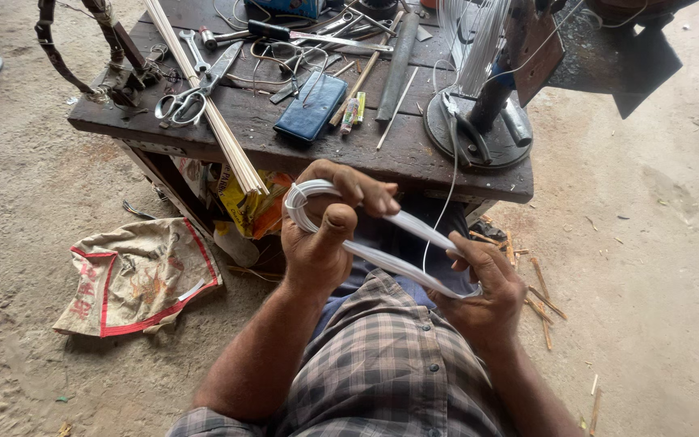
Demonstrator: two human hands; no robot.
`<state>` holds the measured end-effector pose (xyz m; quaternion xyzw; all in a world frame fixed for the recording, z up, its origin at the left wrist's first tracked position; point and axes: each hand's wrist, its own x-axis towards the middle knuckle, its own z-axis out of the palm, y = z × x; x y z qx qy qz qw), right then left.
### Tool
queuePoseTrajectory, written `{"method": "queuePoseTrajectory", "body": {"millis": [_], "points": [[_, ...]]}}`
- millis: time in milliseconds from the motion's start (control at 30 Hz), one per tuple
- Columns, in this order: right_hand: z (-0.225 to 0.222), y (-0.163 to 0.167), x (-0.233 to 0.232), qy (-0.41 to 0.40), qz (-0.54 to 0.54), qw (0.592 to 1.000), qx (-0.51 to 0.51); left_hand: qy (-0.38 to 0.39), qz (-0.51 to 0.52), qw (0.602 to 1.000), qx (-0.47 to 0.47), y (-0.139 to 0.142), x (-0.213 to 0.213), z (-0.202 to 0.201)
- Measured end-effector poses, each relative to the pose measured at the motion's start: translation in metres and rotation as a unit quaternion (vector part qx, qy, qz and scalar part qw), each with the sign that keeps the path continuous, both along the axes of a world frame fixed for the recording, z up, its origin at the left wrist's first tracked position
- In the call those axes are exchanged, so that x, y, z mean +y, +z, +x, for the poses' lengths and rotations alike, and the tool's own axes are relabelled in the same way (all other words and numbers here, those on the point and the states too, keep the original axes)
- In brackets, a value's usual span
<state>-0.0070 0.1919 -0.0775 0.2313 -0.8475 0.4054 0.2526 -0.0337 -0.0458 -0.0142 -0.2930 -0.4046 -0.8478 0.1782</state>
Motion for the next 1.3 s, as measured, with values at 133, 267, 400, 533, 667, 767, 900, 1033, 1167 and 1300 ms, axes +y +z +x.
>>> {"method": "queuePoseTrajectory", "body": {"millis": [133, 267, 400, 533, 667, 767, 900, 1033, 1167, 1300], "points": [[0.000, 0.012, -0.006, 0.018, 0.009, 1.000, 0.012, -0.024, -0.024, 0.999, 0.004, 0.010, -0.003, 0.005], [0.000, 0.019, -0.008, 0.055, -0.025, 0.996, -0.060, -0.044, -0.019, 0.996, 0.070, 0.016, -0.001, 0.008], [0.000, 0.017, -0.008, 0.004, -0.061, 0.995, -0.077, 0.013, 0.011, 0.999, 0.043, 0.012, -0.003, 0.008], [0.001, 0.018, -0.005, -0.044, -0.060, 0.995, -0.060, -0.069, -0.051, 0.996, 0.010, -0.002, -0.003, 0.012], [0.002, 0.020, -0.005, -0.049, -0.060, 0.995, -0.060, -0.129, -0.032, 0.990, -0.039, -0.020, 0.011, 0.015], [0.004, 0.020, -0.007, -0.064, -0.042, 0.995, -0.063, -0.113, -0.027, 0.992, -0.052, -0.029, 0.022, 0.014], [0.004, 0.016, -0.006, -0.075, -0.039, 0.994, -0.072, -0.090, -0.021, 0.993, -0.078, -0.030, 0.026, 0.013], [0.002, 0.010, -0.006, -0.082, -0.024, 0.996, -0.029, -0.022, -0.005, 0.995, -0.101, -0.023, 0.021, 0.009], [0.002, 0.005, -0.006, -0.062, -0.039, 0.997, 0.006, 0.021, 0.024, 0.992, -0.119, -0.020, 0.015, 0.004], [0.003, 0.001, -0.005, -0.078, -0.006, 0.997, -0.016, -0.023, 0.068, 0.989, -0.126, -0.026, 0.015, 0.001]]}}
